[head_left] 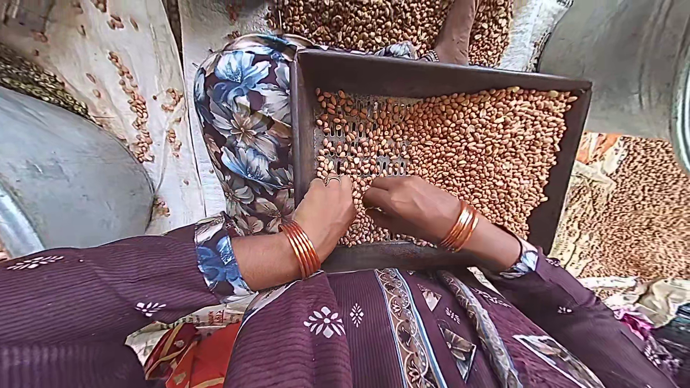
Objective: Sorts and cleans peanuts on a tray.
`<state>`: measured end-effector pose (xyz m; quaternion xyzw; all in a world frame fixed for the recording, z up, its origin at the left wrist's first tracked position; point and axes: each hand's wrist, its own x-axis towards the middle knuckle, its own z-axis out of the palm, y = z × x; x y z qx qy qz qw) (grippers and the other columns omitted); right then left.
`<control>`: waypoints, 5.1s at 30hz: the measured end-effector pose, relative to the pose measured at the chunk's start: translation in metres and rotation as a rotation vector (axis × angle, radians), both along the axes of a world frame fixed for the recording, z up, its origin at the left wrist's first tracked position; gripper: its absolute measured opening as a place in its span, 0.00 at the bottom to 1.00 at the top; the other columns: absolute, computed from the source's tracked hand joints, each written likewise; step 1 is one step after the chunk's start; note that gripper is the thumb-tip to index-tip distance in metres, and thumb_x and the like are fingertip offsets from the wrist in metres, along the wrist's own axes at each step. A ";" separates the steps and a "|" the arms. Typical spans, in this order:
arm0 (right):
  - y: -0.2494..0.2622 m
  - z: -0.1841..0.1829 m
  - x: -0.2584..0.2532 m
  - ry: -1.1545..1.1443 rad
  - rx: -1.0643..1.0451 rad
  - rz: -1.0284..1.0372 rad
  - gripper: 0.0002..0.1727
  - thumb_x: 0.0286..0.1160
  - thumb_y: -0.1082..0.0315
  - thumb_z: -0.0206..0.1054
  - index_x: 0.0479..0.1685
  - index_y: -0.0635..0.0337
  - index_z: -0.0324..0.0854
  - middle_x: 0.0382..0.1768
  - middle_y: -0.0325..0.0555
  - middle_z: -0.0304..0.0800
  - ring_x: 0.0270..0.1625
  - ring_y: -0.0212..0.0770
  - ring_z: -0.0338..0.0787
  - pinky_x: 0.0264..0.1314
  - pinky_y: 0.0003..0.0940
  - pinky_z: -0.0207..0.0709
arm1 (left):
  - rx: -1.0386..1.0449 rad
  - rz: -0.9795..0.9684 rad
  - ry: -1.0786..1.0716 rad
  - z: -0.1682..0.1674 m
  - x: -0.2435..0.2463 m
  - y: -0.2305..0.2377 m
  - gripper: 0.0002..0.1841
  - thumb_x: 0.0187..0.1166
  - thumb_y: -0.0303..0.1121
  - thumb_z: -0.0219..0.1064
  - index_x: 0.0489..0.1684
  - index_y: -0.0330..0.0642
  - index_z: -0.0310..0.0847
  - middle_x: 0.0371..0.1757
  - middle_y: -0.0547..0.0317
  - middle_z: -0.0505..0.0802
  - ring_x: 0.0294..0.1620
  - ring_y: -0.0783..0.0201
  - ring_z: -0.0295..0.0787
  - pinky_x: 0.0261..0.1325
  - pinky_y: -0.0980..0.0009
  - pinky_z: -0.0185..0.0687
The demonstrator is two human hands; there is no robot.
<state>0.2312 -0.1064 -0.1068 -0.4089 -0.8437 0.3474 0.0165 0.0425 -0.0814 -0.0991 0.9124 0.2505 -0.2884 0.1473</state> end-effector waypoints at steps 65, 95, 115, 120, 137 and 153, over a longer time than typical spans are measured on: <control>0.069 -0.026 0.026 -0.623 0.209 -0.537 0.12 0.83 0.79 0.56 0.56 0.76 0.80 0.55 0.67 0.84 0.61 0.64 0.89 0.55 0.51 0.86 | 0.148 -0.015 -0.524 -0.044 0.003 0.100 0.06 0.82 0.25 0.65 0.46 0.34 0.87 0.47 0.38 0.89 0.54 0.37 0.88 0.47 0.47 0.80; 0.023 -0.014 0.032 -0.270 0.263 -0.292 0.05 0.75 0.75 0.71 0.44 0.67 0.88 0.44 0.60 0.88 0.47 0.58 0.92 0.50 0.48 0.86 | 0.006 0.344 -0.766 -0.039 0.000 0.115 0.11 0.88 0.30 0.58 0.55 0.32 0.80 0.49 0.35 0.87 0.47 0.34 0.90 0.44 0.41 0.83; 0.027 -0.031 0.034 0.111 -0.133 -0.318 0.08 0.71 0.68 0.70 0.43 0.61 0.90 0.38 0.45 0.88 0.36 0.38 0.88 0.41 0.36 0.83 | 0.052 0.174 -0.605 -0.043 0.000 0.111 0.14 0.84 0.40 0.59 0.43 0.37 0.83 0.39 0.43 0.89 0.39 0.38 0.91 0.29 0.44 0.77; 0.015 -0.020 0.017 -0.044 0.084 -0.289 0.02 0.74 0.73 0.72 0.41 0.61 0.88 0.38 0.52 0.86 0.39 0.49 0.90 0.42 0.41 0.85 | 0.064 0.164 -0.623 -0.044 -0.001 0.110 0.16 0.85 0.41 0.58 0.39 0.36 0.83 0.36 0.43 0.88 0.38 0.38 0.91 0.28 0.45 0.76; 0.008 0.066 0.057 -0.400 0.239 -0.602 0.11 0.89 0.63 0.61 0.57 0.58 0.85 0.37 0.53 0.90 0.29 0.50 0.89 0.29 0.47 0.81 | -1.417 1.305 -0.643 -0.004 0.012 0.087 0.17 0.94 0.34 0.47 0.36 0.46 0.82 0.34 0.63 0.88 0.33 0.72 0.86 0.38 0.78 0.84; -0.016 0.022 0.030 -0.650 -0.466 -0.434 0.18 0.90 0.57 0.58 0.60 0.65 0.73 0.40 0.60 0.88 0.41 0.61 0.93 0.42 0.58 0.84 | -0.891 1.034 -0.739 0.003 0.000 0.119 0.09 0.91 0.32 0.57 0.42 0.46 0.83 0.31 0.67 0.87 0.21 0.78 0.77 0.22 0.85 0.68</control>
